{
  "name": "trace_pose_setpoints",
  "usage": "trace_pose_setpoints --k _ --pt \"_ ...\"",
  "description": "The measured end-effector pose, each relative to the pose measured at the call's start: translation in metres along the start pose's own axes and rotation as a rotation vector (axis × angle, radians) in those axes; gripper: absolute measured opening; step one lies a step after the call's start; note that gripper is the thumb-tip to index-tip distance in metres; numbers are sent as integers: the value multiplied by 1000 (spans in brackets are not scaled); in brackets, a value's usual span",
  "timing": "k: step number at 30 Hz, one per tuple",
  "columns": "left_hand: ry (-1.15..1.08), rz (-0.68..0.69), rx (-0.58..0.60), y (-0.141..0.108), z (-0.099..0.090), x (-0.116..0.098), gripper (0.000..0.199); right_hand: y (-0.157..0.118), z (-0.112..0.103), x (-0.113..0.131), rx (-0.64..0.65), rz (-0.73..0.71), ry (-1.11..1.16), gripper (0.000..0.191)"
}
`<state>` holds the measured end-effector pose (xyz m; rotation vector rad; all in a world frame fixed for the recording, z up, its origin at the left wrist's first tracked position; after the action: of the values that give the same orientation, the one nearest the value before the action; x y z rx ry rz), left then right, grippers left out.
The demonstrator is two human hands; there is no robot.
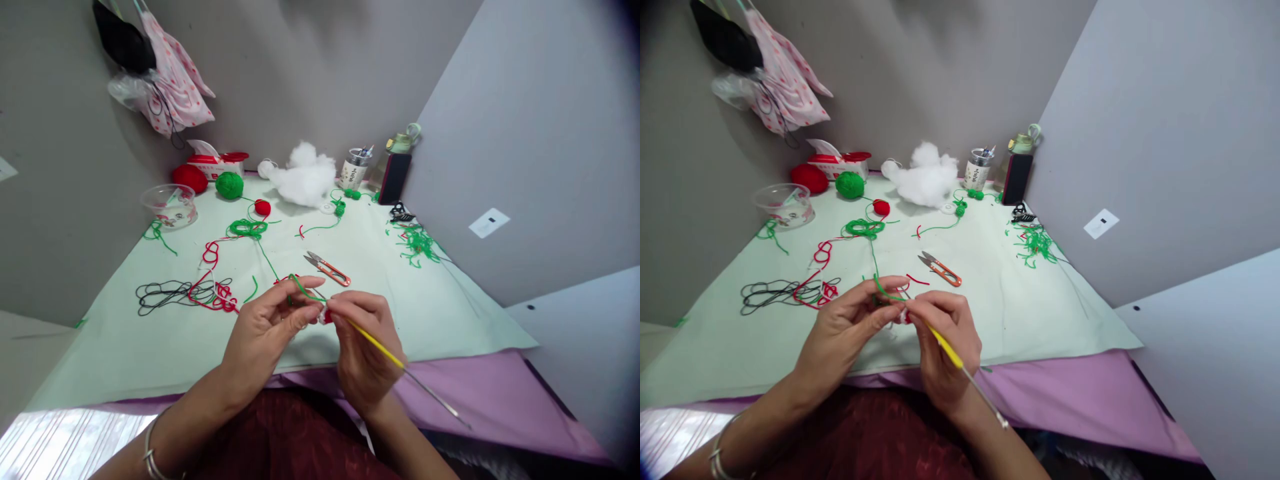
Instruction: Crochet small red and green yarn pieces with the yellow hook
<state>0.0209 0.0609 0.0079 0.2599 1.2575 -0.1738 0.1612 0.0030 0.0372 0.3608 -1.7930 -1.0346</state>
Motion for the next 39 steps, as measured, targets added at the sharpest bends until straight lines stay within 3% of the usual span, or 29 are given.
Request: trace_pose_setpoints --k 9,15,17,20,25,34,39 --pt "-311 -221 106 -1 12 23 41 -17 -4 11 -72 -319 -270 38" --pt "-444 -385 154 -8 22 26 66 -21 -5 13 -58 -408 -195 41" --pt "-470 -433 161 -9 23 29 69 -16 -6 10 -56 -352 -64 41" --pt "-456 -439 156 -7 20 31 73 -3 -5 -3 -8 -147 146 33" --pt "-297 -348 142 -1 9 27 72 2 -8 -10 162 27 225 27" --pt "-21 -172 146 3 -1 12 58 -3 -8 -41 63 435 582 17" --pt "226 -94 146 3 1 -5 58 -4 -11 -40 72 465 582 16"
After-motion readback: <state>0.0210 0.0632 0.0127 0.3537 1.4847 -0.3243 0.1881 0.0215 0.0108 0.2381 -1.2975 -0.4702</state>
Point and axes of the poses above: each hand's wrist, its own y-axis towards the middle knuckle, its own z-axis out of the palm, x = y × z, the point moved 8 cm from there along y, towards the middle knuckle
